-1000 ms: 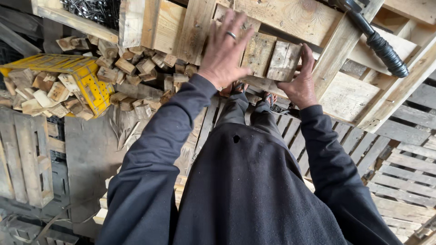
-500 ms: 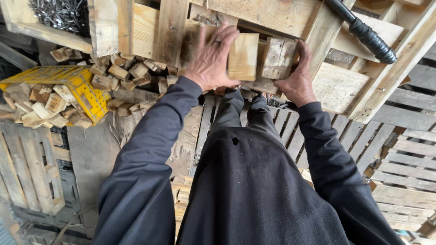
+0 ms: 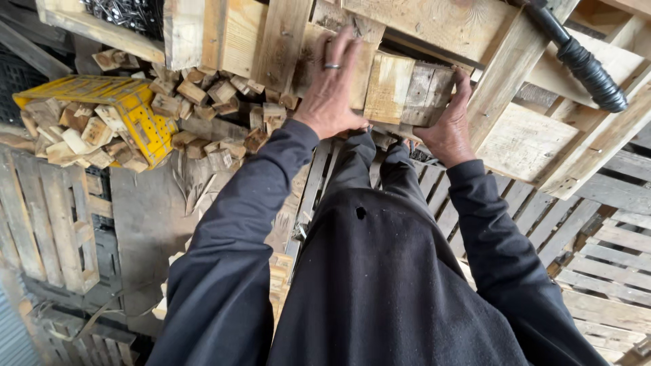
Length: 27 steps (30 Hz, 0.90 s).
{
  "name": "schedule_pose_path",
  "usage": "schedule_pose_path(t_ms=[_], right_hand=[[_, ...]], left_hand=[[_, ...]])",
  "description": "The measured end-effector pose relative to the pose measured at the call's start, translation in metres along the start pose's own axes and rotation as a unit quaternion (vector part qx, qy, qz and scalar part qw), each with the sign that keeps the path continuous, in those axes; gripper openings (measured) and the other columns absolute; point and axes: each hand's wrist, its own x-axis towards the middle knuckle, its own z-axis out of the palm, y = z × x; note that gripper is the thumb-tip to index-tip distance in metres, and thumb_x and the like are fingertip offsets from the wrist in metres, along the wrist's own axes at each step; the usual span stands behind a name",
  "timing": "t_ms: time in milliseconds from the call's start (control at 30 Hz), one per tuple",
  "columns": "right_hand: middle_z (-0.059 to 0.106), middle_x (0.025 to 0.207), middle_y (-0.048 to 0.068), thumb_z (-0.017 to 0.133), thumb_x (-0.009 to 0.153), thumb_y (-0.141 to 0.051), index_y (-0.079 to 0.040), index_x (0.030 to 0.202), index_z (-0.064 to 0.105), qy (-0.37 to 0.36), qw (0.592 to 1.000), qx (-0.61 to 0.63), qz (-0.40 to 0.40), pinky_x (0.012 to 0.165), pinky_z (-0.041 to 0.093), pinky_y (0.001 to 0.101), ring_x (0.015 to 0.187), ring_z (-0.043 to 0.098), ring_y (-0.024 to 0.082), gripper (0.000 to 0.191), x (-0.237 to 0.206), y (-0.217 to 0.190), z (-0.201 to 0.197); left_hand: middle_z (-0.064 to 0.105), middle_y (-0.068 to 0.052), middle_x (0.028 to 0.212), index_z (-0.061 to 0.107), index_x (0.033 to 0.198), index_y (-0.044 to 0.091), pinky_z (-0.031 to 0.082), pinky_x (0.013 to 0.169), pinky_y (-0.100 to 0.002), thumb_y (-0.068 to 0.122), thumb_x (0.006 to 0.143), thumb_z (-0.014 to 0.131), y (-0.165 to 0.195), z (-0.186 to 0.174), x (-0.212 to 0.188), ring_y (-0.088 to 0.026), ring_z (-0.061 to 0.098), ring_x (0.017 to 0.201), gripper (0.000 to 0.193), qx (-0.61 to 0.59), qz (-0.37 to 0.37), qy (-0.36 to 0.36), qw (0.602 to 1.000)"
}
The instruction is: The person uses a hammer to drive nails into wooden pallets, securing planks and small blocks in place. They repeatedly pick up nails, position wood pieces, and hammer them onto the pallet structure.
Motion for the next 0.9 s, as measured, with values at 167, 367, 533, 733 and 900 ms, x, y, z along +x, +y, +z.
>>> schedule_pose_path(t_ms=[167, 367, 533, 733, 900], right_hand=[[0.017, 0.168, 0.026, 0.102, 0.07, -0.005, -0.003, 0.164, -0.006, 0.001, 1.0, 0.006, -0.024, 0.136, 0.025, 0.047, 0.161, 0.019, 0.041, 0.144, 0.004, 0.004, 0.009], [0.022, 0.169, 0.024, 0.093, 0.07, 0.003, -0.011, 0.167, 0.002, 0.004, 0.999, 0.048, 0.01, 0.133, 0.038, 0.0454, 0.163, 0.025, 0.039, 0.134, 0.002, 0.001, -0.001], [0.027, 0.165, 0.023, 0.093, 0.067, -0.005, -0.013, 0.164, 0.004, -0.006, 0.993, 0.033, 0.116, 0.111, 0.05, 0.0457, 0.152, 0.04, 0.039, 0.132, -0.005, 0.002, -0.025], [0.029, 0.163, 0.028, 0.1, 0.07, -0.006, -0.011, 0.163, 0.003, 0.007, 1.0, -0.009, -0.029, 0.122, 0.041, 0.0496, 0.153, 0.036, 0.044, 0.134, -0.003, 0.006, -0.032], [0.03, 0.162, 0.028, 0.1, 0.069, -0.008, -0.008, 0.164, 0.004, -0.004, 0.998, -0.003, -0.057, 0.125, 0.04, 0.0524, 0.152, 0.036, 0.043, 0.135, -0.001, -0.001, -0.043]], left_hand=[[0.006, -0.018, 0.168, 0.003, 0.165, 0.013, 0.021, 0.131, -0.066, 0.061, 0.037, 0.108, -0.008, 0.015, -0.003, -0.049, 0.009, 0.155, 0.172, -0.044, 0.03, 0.041, 0.998], [-0.01, -0.018, 0.168, -0.003, 0.164, 0.017, 0.003, 0.122, -0.077, 0.08, 0.034, 0.1, 0.001, -0.011, -0.006, -0.047, -0.005, 0.155, 0.178, 0.063, -0.02, -0.035, 0.997], [-0.017, -0.021, 0.167, -0.004, 0.164, 0.013, -0.006, 0.12, -0.078, 0.088, 0.04, 0.091, 0.029, -0.02, 0.006, -0.046, -0.01, 0.157, 0.174, 0.124, -0.028, -0.118, 0.985], [0.009, -0.024, 0.168, 0.004, 0.163, 0.003, -0.001, 0.126, -0.071, 0.061, 0.044, 0.094, 0.073, 0.009, 0.045, -0.043, 0.008, 0.159, 0.159, 0.207, 0.037, -0.156, 0.965], [0.039, -0.028, 0.151, 0.027, 0.156, -0.006, 0.016, 0.124, -0.065, 0.031, 0.059, 0.093, 0.113, -0.023, 0.023, -0.041, 0.037, 0.145, 0.123, 0.195, 0.005, -0.102, 0.976]])
